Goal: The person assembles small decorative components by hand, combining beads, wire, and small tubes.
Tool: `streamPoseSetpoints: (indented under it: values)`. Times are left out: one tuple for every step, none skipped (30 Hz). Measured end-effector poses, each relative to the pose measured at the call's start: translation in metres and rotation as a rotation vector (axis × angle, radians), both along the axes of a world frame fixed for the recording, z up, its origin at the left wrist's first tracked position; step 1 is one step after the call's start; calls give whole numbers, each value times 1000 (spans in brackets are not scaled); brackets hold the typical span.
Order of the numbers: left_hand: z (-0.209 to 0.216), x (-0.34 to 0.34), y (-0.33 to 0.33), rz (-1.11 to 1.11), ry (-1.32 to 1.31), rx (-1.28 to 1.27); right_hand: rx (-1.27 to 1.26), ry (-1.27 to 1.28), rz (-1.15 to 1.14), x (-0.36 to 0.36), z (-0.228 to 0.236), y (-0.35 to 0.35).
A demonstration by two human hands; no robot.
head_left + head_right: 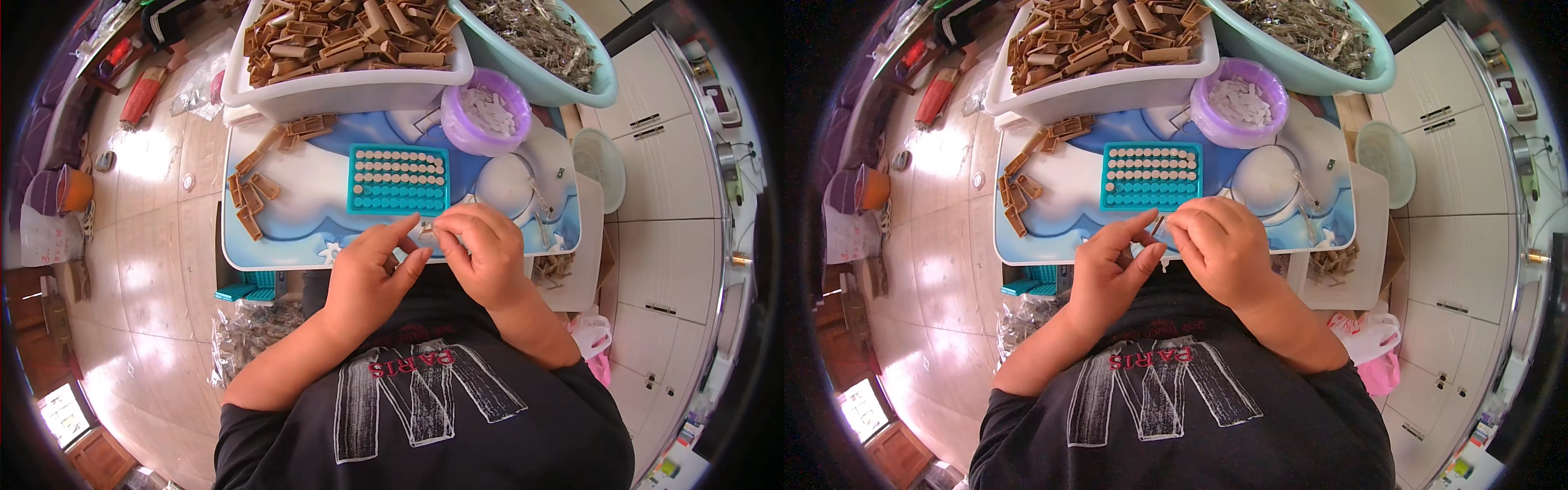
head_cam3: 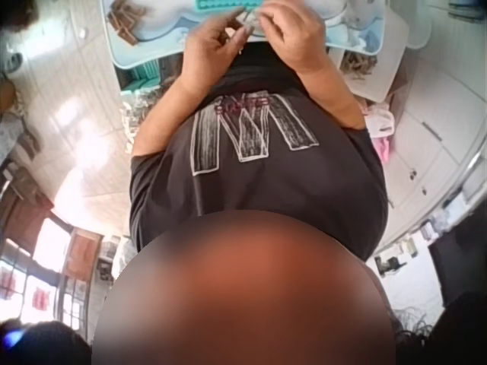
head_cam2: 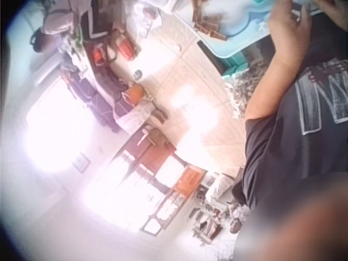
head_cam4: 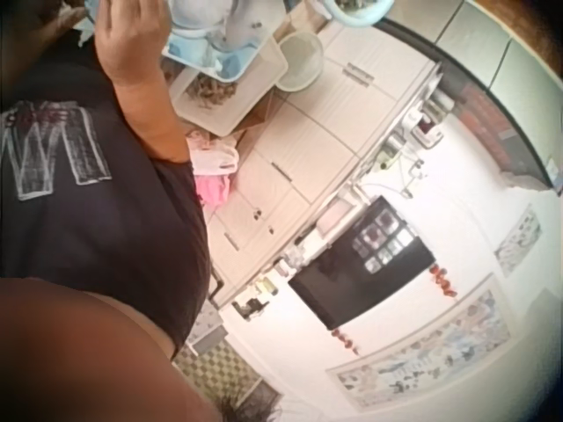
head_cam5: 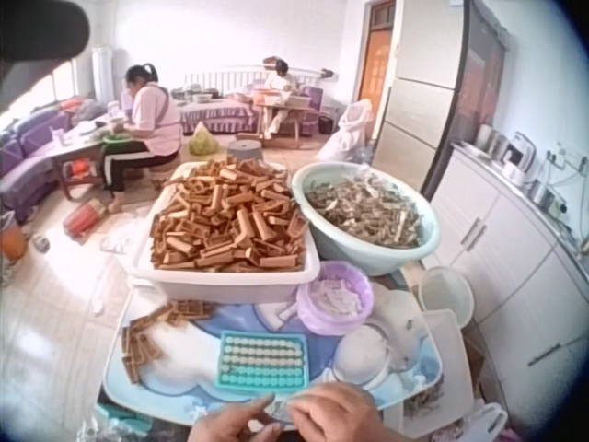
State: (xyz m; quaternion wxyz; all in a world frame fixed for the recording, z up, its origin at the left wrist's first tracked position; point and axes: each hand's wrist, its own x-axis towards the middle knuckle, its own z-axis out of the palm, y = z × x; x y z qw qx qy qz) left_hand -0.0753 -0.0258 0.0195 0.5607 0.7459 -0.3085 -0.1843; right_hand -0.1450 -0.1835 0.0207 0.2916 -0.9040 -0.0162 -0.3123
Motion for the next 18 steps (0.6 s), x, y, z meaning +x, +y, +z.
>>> streamPoseSetpoints:
  values:
    - [-1, -1, 1, 3, 0, 0, 0, 0, 3, 2, 0, -1]
    - [-4, -3, 2, -13, -73, 2, -27, -42, -18, 4, 0, -2]
    - [-7, -4, 3, -29, -146, 4, -55, -84, -40, 6, 0, -3]
    - [-9, -5, 3, -52, -187, 1, -55, -83, -39, 6, 1, -3]
    - [-8, -5, 3, -51, -186, 2, -58, -82, -45, 7, 2, -3]
    - [-6, -6, 2, -78, -271, 19, -60, -82, -50, 7, 3, -3]
    - [-5, -5, 2, -109, -355, 35, -60, -80, -50, 8, 3, -2]
    - [2, -6, 3, -166, -281, 103, -51, -91, -35, 9, 4, -1]
    - [2, -3, 5, -166, -280, 104, -41, -102, -20, 9, 4, -1]
    - [1, 2, 8, -124, -301, 32, -40, -101, -19, 8, 3, -2]
    - [0, 6, 11, -83, -322, -39, 11, -92, -10, 7, 2, -5]
    - [-3, 10, 14, 8, -90, -100, 63, -81, -2, 5, 2, -7]
    - [-5, 14, 16, 100, 142, -160, 65, -80, 1, 3, 3, -9]
    - [1, 18, 16, 133, 476, -287, 162, -24, 35, 0, 5, -10]
    - [3, 23, 18, 133, 641, -403, 259, 34, 70, -1, 7, -10]
    - [5, 25, 18, 107, 766, -458, 259, 32, 72, -1, 7, -9]
    - [6, 26, 18, 79, 891, -512, 315, 53, 120, -1, 7, -6]
    - [4, 25, 16, 79, 890, -512, 371, 74, 167, 0, 6, -4]
